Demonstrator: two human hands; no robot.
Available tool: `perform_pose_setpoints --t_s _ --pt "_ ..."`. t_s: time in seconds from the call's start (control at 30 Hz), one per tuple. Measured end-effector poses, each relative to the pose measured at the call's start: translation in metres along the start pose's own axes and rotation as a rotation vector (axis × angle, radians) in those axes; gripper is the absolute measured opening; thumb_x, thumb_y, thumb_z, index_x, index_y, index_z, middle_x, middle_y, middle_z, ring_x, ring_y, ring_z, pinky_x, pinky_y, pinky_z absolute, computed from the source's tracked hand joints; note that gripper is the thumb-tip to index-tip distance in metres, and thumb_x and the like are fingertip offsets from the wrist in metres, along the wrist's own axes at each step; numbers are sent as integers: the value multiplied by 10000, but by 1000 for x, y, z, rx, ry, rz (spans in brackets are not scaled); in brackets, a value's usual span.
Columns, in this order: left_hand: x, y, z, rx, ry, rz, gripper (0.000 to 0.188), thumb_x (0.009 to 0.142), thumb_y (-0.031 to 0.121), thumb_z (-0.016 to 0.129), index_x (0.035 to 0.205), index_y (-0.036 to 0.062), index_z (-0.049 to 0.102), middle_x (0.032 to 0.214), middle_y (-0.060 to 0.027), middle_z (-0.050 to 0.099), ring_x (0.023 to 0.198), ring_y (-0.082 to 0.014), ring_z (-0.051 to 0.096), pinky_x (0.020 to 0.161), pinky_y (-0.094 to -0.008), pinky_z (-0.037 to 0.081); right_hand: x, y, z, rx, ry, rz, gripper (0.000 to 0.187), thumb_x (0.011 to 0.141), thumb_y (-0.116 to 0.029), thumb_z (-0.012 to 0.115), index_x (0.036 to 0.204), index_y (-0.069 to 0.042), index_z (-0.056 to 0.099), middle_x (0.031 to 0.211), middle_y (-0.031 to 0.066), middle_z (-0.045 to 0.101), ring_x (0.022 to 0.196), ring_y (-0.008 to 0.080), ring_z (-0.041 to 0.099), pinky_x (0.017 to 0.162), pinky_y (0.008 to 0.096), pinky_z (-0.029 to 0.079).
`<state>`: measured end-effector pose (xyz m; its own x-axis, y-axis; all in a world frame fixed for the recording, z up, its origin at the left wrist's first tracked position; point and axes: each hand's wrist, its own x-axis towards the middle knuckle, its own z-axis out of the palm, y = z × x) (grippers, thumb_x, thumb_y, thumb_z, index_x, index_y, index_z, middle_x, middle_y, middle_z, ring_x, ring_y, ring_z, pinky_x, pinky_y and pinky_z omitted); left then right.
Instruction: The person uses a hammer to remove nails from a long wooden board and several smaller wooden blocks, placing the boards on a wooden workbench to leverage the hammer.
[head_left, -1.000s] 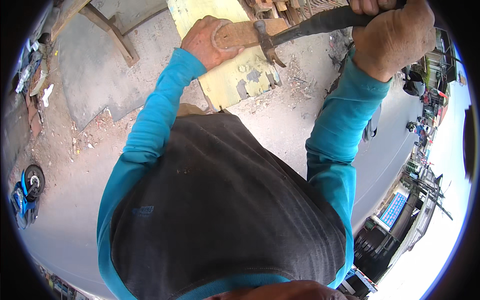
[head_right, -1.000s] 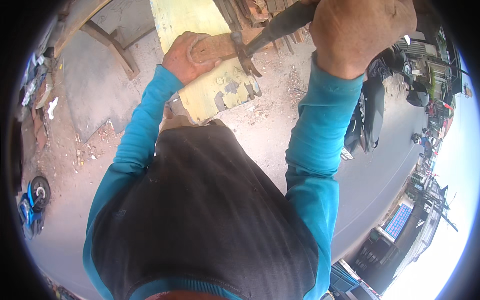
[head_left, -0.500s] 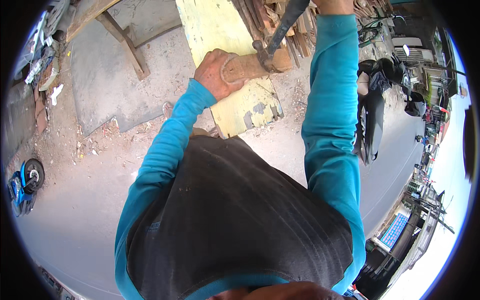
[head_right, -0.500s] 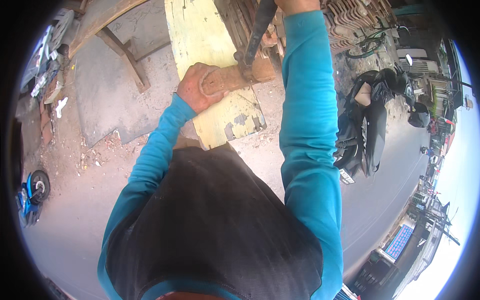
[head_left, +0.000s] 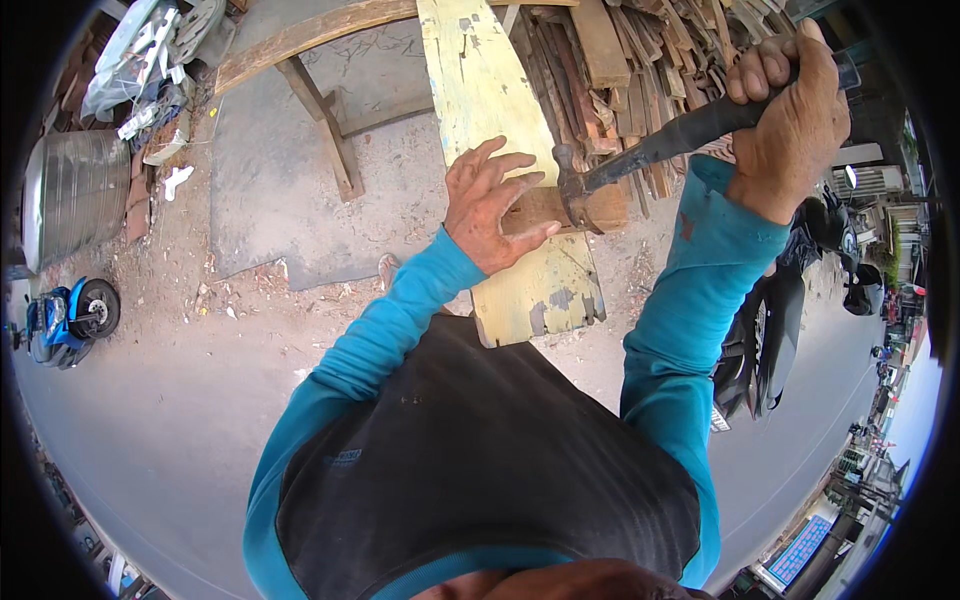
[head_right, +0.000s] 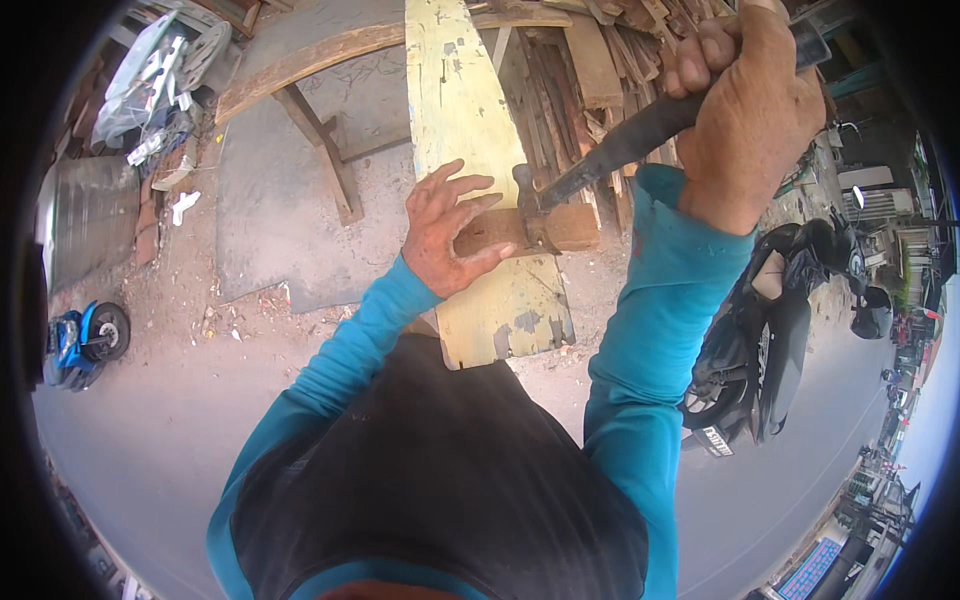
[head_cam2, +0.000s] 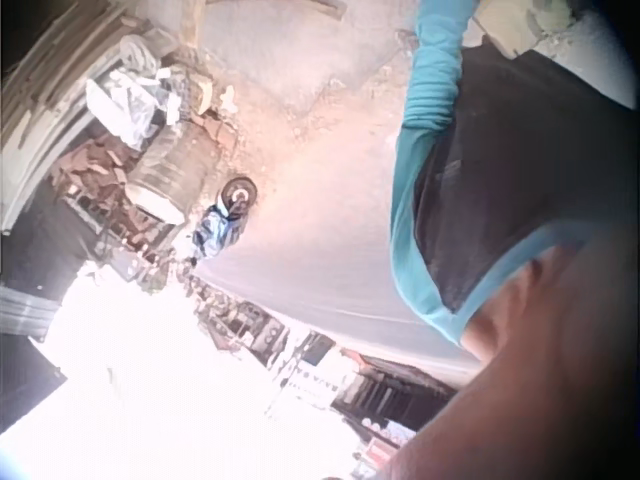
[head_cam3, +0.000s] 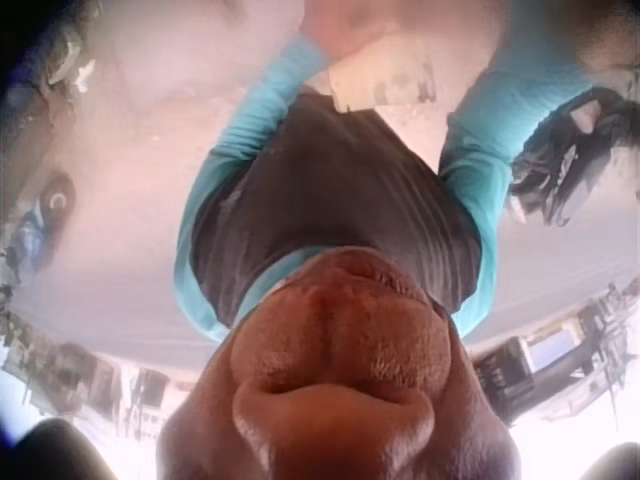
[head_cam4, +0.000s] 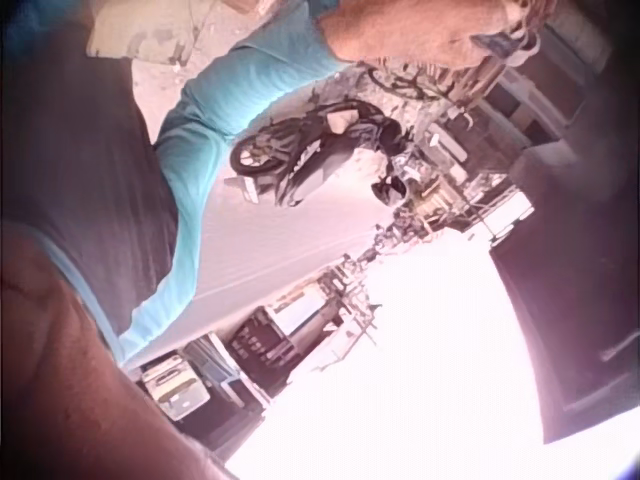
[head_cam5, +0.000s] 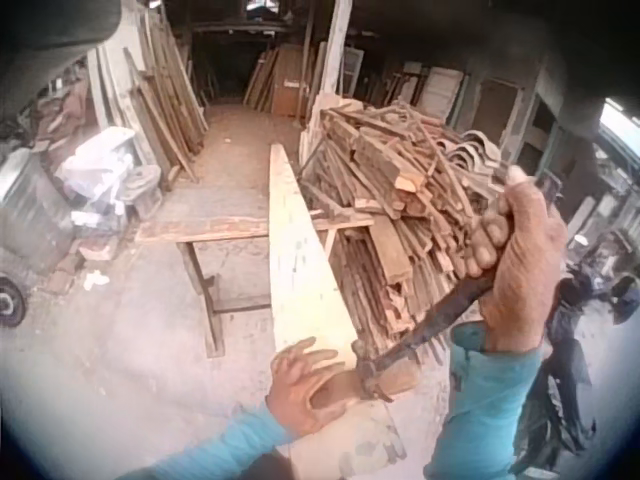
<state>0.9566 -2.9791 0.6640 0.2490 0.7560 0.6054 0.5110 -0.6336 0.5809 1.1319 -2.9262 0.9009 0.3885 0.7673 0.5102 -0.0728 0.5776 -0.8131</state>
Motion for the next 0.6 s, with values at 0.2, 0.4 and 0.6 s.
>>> perform_pose_setpoints --t_s 0.2,0.4,0.6 --pt "-16 17 -18 -296 41 -76 204 873 198 723 1024 72 666 1023 -102 652 1015 -300 615 903 -422 447 -29 -22 -30 137 0 -60 378 1038 -262 478 719 -64 428 642 37 360 534 119 365 495 255 348" --pt "-54 13 -1 -352 197 -263 289 963 271 643 1078 9 597 1001 -125 648 938 -220 636 849 -358 504 -67 -29 -4 30 137 -297 367 1012 -312 556 760 -49 515 655 33 424 549 159 396 484 280 348" --pt "-65 55 -44 -763 -48 -347 267 986 258 619 930 -2 644 799 -48 669 782 -139 621 764 -318 490 -68 37 -11 319 -185 -371 287 1078 -225 419 1065 5 591 748 50 454 605 129 442 539 232 411"
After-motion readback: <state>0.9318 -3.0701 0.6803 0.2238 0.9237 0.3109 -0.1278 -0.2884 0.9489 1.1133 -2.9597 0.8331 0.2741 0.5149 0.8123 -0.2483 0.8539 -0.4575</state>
